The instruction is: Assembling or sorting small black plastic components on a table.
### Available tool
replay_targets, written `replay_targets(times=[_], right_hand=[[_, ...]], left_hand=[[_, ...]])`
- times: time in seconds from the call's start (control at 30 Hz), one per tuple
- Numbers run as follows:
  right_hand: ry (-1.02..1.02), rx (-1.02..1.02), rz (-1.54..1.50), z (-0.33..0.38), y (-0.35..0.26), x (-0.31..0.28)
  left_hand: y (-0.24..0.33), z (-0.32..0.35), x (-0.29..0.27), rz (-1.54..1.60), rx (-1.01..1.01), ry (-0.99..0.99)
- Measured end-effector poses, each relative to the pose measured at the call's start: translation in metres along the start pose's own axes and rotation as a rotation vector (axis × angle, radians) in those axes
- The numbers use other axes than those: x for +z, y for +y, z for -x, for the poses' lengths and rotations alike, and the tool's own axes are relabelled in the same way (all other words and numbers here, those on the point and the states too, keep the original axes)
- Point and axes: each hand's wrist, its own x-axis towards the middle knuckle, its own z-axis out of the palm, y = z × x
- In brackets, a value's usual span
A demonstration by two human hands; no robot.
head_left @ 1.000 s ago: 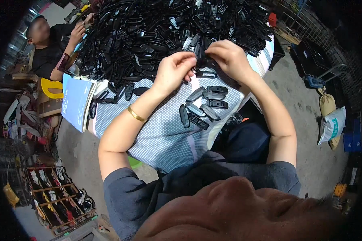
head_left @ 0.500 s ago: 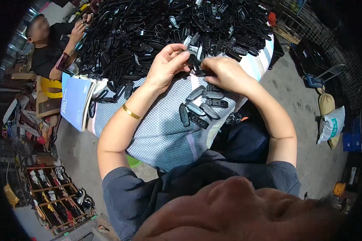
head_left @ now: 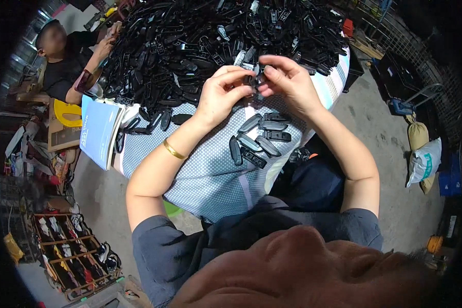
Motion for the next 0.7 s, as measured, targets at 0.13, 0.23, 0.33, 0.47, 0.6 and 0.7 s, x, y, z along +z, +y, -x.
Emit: replay_targets(times=[0.13, 0.23, 0.33, 0.47, 0.6, 0.7], right_hand=[[0.063, -0.001, 0.05, -0.002, 0.012, -0.001], [0.026, 0.026, 0.277, -0.003, 0.009, -0.006], [-0.012, -0.025, 0.438, -0.004, 0.012, -0.006], [0.005, -0.425, 0.702, -0.003, 0.017, -0.006], [0.083, -0.662, 0.974, 0.003, 0.012, 0.008], [0.089, -0.543, 0.888, -0.001, 0.016, 0.006]], left_hand=[[0.002, 0.002, 0.001, 0.071, -0.049, 0.047], [0.004, 0.003, 0.0, -0.048, 0.007, 0.046], [0.008, 0.003, -0.003, -0.019, -0.035, 0.062], [0.007, 0.005, -0.001, 0.15, -0.171, 0.047], [0.002, 0.006, 0.006, 0.491, -0.289, 0.084], [0.003, 0.004, 0.003, 0.652, -0.305, 0.081]])
